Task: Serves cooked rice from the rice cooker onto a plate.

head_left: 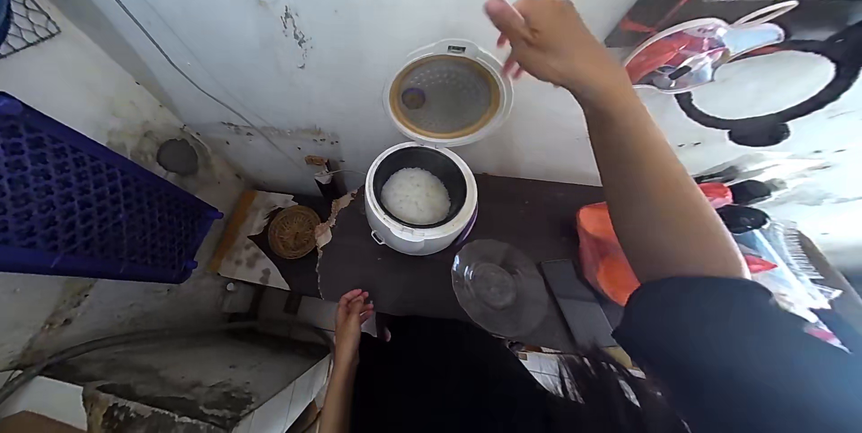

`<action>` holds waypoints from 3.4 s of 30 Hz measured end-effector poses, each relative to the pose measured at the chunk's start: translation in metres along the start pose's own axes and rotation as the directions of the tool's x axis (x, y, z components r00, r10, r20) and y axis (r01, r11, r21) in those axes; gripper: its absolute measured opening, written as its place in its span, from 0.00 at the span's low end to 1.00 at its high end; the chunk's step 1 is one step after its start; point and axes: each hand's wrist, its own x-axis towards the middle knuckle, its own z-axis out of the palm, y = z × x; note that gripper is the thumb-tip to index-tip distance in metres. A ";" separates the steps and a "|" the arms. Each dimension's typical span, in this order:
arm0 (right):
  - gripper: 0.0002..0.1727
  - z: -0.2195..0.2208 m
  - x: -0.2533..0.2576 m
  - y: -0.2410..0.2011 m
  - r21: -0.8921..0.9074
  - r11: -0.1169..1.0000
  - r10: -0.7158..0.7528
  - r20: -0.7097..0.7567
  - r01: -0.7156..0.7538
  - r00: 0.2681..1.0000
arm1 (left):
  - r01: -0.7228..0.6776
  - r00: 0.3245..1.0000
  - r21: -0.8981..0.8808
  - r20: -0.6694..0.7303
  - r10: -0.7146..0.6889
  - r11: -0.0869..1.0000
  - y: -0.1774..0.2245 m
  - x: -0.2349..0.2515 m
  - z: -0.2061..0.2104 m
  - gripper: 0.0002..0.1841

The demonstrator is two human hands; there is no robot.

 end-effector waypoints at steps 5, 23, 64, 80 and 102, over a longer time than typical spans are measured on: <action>0.29 0.038 -0.049 -0.011 0.155 0.988 -0.060 0.430 -0.008 0.901 | -0.312 0.949 0.226 0.125 0.290 0.923 0.022 0.013 0.024 0.30; 0.08 0.216 -0.020 0.072 -0.433 0.548 -0.647 0.324 0.716 0.691 | -0.565 0.761 0.561 0.071 0.644 0.606 0.045 0.039 0.087 0.54; 0.10 0.149 -0.037 0.059 0.028 0.993 -0.105 0.642 0.113 0.760 | -0.536 0.782 0.584 0.073 0.618 0.610 0.050 0.032 0.089 0.52; 0.20 0.122 -0.279 0.124 -0.255 0.806 0.589 0.435 -0.535 0.681 | -0.542 0.783 0.625 0.132 0.608 0.562 0.047 0.035 0.088 0.52; 0.21 0.192 -0.350 0.075 -0.150 0.862 0.499 0.076 -0.485 0.863 | -0.535 0.769 0.660 0.121 0.628 0.528 0.046 0.036 0.086 0.52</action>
